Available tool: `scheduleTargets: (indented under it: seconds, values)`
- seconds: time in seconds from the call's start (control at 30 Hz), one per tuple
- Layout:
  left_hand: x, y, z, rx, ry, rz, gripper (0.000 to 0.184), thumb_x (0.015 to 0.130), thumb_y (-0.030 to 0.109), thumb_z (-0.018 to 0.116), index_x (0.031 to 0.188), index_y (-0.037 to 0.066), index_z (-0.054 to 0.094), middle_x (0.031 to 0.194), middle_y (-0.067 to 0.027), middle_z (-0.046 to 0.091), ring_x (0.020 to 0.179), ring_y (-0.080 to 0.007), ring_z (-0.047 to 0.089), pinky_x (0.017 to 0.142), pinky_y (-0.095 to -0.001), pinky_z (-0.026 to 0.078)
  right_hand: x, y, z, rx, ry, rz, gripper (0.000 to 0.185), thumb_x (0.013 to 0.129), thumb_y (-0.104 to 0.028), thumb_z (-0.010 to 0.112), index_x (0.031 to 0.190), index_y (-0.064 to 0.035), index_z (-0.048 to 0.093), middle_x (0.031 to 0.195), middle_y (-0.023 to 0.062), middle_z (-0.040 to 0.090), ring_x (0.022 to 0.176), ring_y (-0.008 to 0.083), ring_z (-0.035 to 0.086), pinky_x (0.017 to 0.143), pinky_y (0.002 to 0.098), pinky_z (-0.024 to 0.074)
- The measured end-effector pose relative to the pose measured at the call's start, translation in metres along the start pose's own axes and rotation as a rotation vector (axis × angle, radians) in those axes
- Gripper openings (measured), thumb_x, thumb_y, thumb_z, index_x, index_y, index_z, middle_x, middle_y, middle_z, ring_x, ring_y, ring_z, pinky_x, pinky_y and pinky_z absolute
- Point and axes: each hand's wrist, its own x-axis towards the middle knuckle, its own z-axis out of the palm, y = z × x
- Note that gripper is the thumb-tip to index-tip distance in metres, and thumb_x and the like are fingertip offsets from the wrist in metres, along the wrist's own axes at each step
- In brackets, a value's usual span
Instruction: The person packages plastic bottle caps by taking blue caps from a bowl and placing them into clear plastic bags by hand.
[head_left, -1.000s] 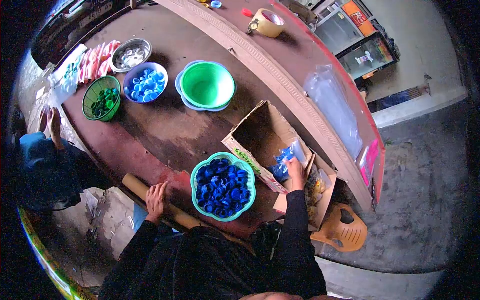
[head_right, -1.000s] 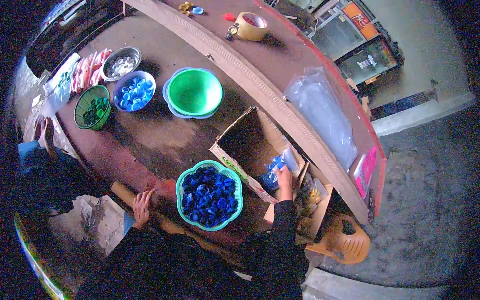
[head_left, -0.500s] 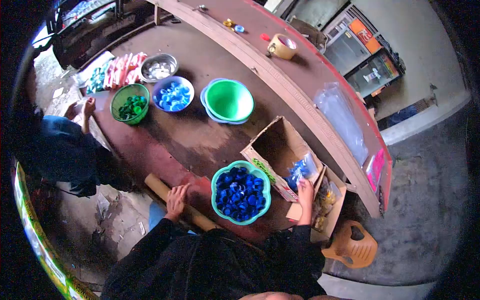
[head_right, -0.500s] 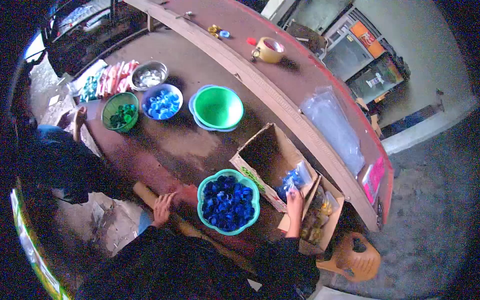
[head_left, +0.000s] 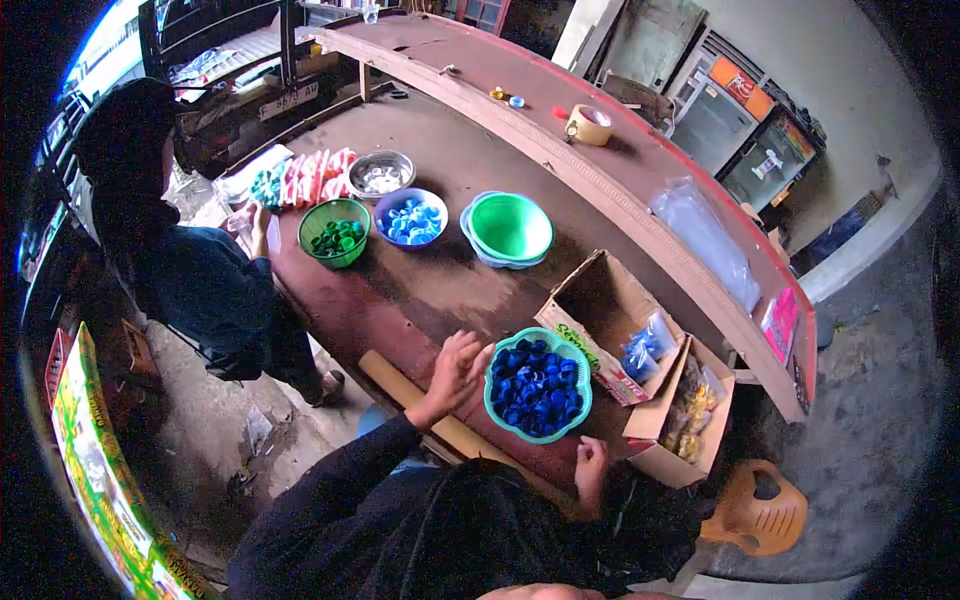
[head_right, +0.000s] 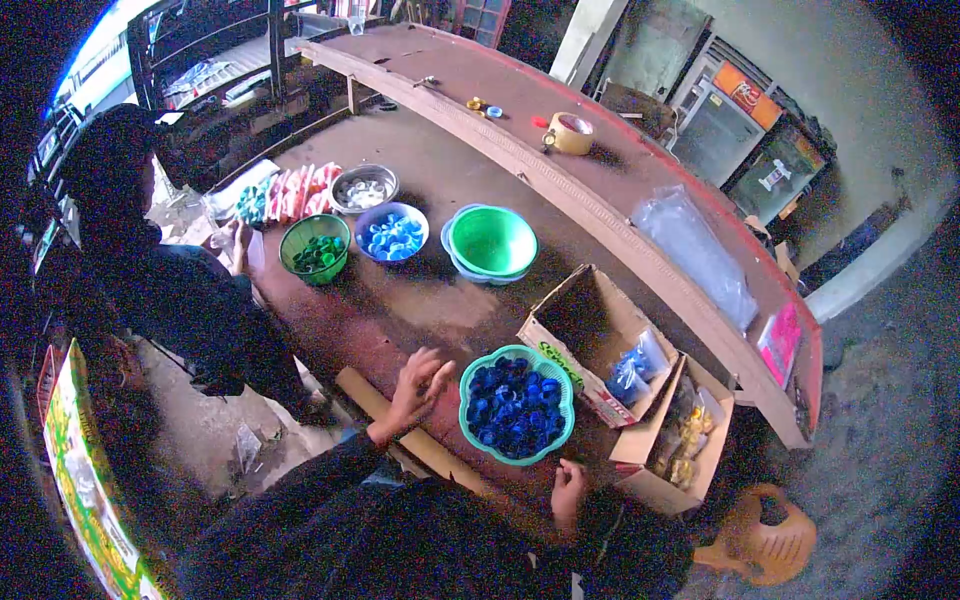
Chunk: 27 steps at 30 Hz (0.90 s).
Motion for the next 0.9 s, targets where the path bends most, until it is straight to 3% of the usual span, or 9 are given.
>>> scheduleTargets:
  seconds: [0.03,0.13,0.17,0.3,0.4,0.5,0.67,0.8,0.9]
  values:
    - [0.020,0.032,-0.015,-0.046,-0.003,0.093,0.019,0.083,0.010,0.056,0.068,0.000,0.048,0.067,-0.0128,0.038,0.066,-0.0301,0.042,0.060,-0.0394,0.033,-0.011,-0.004,0.008,0.034,0.011,0.010,0.017,0.078,-0.003,0.060,0.095,-0.0017,0.060,0.089,0.0123,0.056,0.084,0.0231,0.055,0.076,0.0338,0.0451]
    - [0.055,0.109,-0.050,-0.304,-0.085,0.349,0.013,0.081,0.010,0.058,0.071,0.003,0.053,0.081,-0.0099,0.055,0.082,-0.0286,0.053,0.082,-0.0423,0.040,-0.044,0.012,0.033,0.024,0.045,-0.029,0.020,0.075,-0.004,0.062,0.095,-0.0023,0.059,0.094,0.0130,0.056,0.091,0.0243,0.054,0.082,0.0357,0.0434]
    - [0.063,0.135,-0.061,-0.417,-0.083,0.450,0.014,0.081,0.012,0.059,0.071,0.004,0.053,0.079,-0.0076,0.056,0.079,-0.0260,0.054,0.084,-0.0432,0.040,-0.054,0.018,0.041,-0.033,0.026,-0.055,0.021,0.074,-0.005,0.063,0.095,-0.0023,0.059,0.095,0.0130,0.057,0.092,0.0244,0.054,0.084,0.0365,0.0424]
    - [0.077,0.195,-0.090,-0.805,-0.115,0.820,0.027,0.078,0.037,0.066,0.072,0.012,0.058,0.080,-0.0009,0.059,0.076,-0.0222,0.055,0.086,-0.0459,0.038,-0.072,0.003,0.050,-0.204,0.080,-0.163,0.020,0.080,-0.012,0.058,0.099,-0.0048,0.058,0.098,0.0132,0.056,0.089,0.0262,0.055,0.079,0.0370,0.0437]
    - [0.069,0.220,-0.093,-0.932,-0.071,0.795,0.044,0.074,0.053,0.066,0.062,0.012,0.056,0.073,-0.0016,0.062,0.070,-0.0211,0.056,0.087,-0.0498,0.037,-0.084,-0.023,0.044,-0.254,0.190,-0.202,0.020,0.087,-0.018,0.052,0.104,-0.0073,0.056,0.100,0.0134,0.056,0.085,0.0278,0.056,0.071,0.0367,0.0461]
    - [0.062,0.233,-0.089,-1.027,-0.090,0.773,0.043,0.073,0.052,0.068,0.060,0.013,0.054,0.073,-0.0013,0.062,0.070,-0.0204,0.056,0.087,-0.0492,0.037,-0.096,-0.039,0.044,-0.286,0.278,-0.228,0.022,0.094,-0.024,0.046,0.108,-0.0097,0.055,0.101,0.0136,0.055,0.080,0.0295,0.058,0.063,0.0363,0.0485]
    - [0.063,0.243,-0.086,-1.095,-0.186,0.800,0.040,0.075,0.044,0.068,0.064,0.010,0.050,0.079,-0.0056,0.058,0.074,-0.0249,0.052,0.084,-0.0486,0.036,-0.097,-0.020,0.041,-0.297,0.239,-0.175,0.023,0.094,-0.024,0.045,0.109,-0.0095,0.054,0.101,0.0135,0.055,0.081,0.0293,0.058,0.064,0.0368,0.0481]
    - [0.063,0.251,-0.085,-1.127,-0.393,0.683,0.038,0.071,0.044,0.070,0.063,0.012,0.052,0.073,-0.0053,0.061,0.070,-0.0252,0.057,0.085,-0.0519,0.036,-0.097,-0.008,0.038,-0.294,0.228,-0.144,0.023,0.094,-0.025,0.045,0.109,-0.0094,0.054,0.100,0.0135,0.056,0.082,0.0292,0.057,0.065,0.0371,0.0477]
    - [0.063,0.255,-0.074,-1.211,-0.590,0.586,0.038,0.064,0.042,0.072,0.073,0.012,0.051,0.080,-0.0079,0.059,0.071,-0.0271,0.055,0.081,-0.0496,0.036,-0.100,-0.003,0.036,-0.294,0.231,-0.129,0.024,0.094,-0.025,0.045,0.110,-0.0092,0.054,0.100,0.0134,0.056,0.082,0.0290,0.057,0.066,0.0374,0.0475]
